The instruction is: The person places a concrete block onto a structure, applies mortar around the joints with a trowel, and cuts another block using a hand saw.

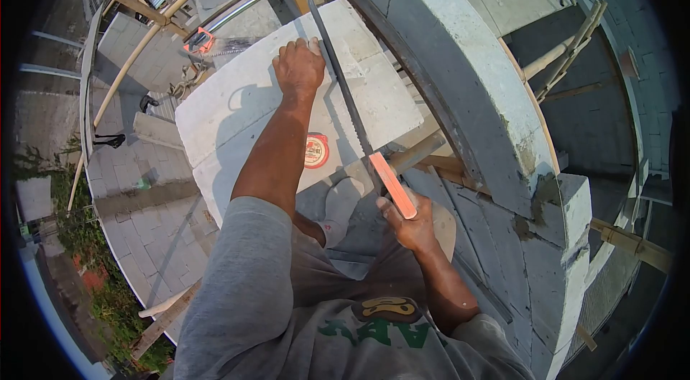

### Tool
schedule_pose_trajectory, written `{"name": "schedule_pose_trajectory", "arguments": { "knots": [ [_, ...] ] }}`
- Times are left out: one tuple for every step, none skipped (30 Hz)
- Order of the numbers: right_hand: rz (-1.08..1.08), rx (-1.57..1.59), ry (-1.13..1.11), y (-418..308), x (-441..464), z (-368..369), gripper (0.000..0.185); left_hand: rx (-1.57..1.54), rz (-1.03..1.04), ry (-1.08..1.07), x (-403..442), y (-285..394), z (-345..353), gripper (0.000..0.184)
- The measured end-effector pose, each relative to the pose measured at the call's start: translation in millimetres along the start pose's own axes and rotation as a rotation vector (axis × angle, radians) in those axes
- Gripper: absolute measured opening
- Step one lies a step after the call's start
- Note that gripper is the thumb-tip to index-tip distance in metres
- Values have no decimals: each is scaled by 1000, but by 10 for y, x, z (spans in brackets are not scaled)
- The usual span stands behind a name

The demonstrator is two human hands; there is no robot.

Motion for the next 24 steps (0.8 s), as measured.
{"name": "schedule_pose_trajectory", "arguments": {
  "knots": [
    [-31, 2, 13, -114, 86, 5, 15, -3, -5, 14, 30, 5, -5, 43],
    [-44, 7, 25, -203, 121, 27, 15, -2, -9, 10, -14, -9, 17, 43],
    [9, 28, 18, -238, 177, 89, 14, 0, -3, 1, -55, -19, 35, 43],
    [53, 45, 13, -295, 308, 152, 14, -3, 3, 1, -37, -17, 26, 42],
    [94, 61, 9, -331, 430, 196, 13, -7, 10, 5, -21, -3, 12, 42],
    [46, 3, 16, -415, 535, 218, 14, -4, 10, 1, -28, 9, 5, 42],
    [-9, -56, 24, -504, 658, 237, 14, -1, 11, 5, 2, 23, -14, 42],
    [-53, -116, 25, -548, 681, 251, 14, 5, 6, -2, -24, 7, -11, 42],
    [-58, -134, 17, -507, 599, 249, 14, 1, 18, 2, -63, -6, -4, 42],
    [-69, -154, 14, -443, 489, 223, 15, -8, 34, 13, -46, 0, -4, 43],
    [-85, -174, 12, -381, 368, 193, 16, -17, 49, 27, -14, 10, -13, 44],
    [-37, -72, 5, -223, 138, 147, 18, -11, 45, 27, 22, 21, -19, 43],
    [15, 27, -11, -67, -141, 105, 21, -4, 32, 23, 17, 19, -15, 42],
    [43, 32, -19, 5, -348, 50, 24, 3, 12, 16, -21, -10, 2, 41],
    [67, 37, -24, 0, -434, 11, 28, -2, 6, 25, -63, -37, 18, 41],
    [48, 28, -27, -33, -355, 12, 25, -6, 12, 42, -71, -36, 27, 41],
    [24, 23, -23, -99, -181, 26, 22, -11, 26, 64, -28, -12, 9, 41],
    [11, 21, -17, -187, -7, 48, 20, -1, 28, 63, 11, -7, -6, 41],
    [45, -36, -34, -295, 290, 130, 17, 9, 33, 48, 3, -7, 1, 41],
    [80, -92, -48, -377, 538, 209, 16, 18, 42, 31, -23, 6, 13, 41],
    [31, -83, -21, -456, 633, 218, 17, 18, 34, 33, 19, 19, 9, 41],
    [-16, -74, 3, -524, 697, 226, 18, 20, 23, 33, 51, 8, 15, 41],
    [-45, -67, 22, -545, 667, 222, 20, 24, 7, 14, 6, -30, 45, 41],
    [-77, -80, 35, -429, 533, 220, 17, 2, 47, 33, -18, 6, -18, 43]
  ]
}}
Point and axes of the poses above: each hand's wrist, its own x-axis towards the middle knuckle, its own z-axis out of the palm, y = z × x, the point moved 8 cm from there along x, towards the middle knuckle, and after that the axes turned 1 degree about z, right-handed, at the moved point
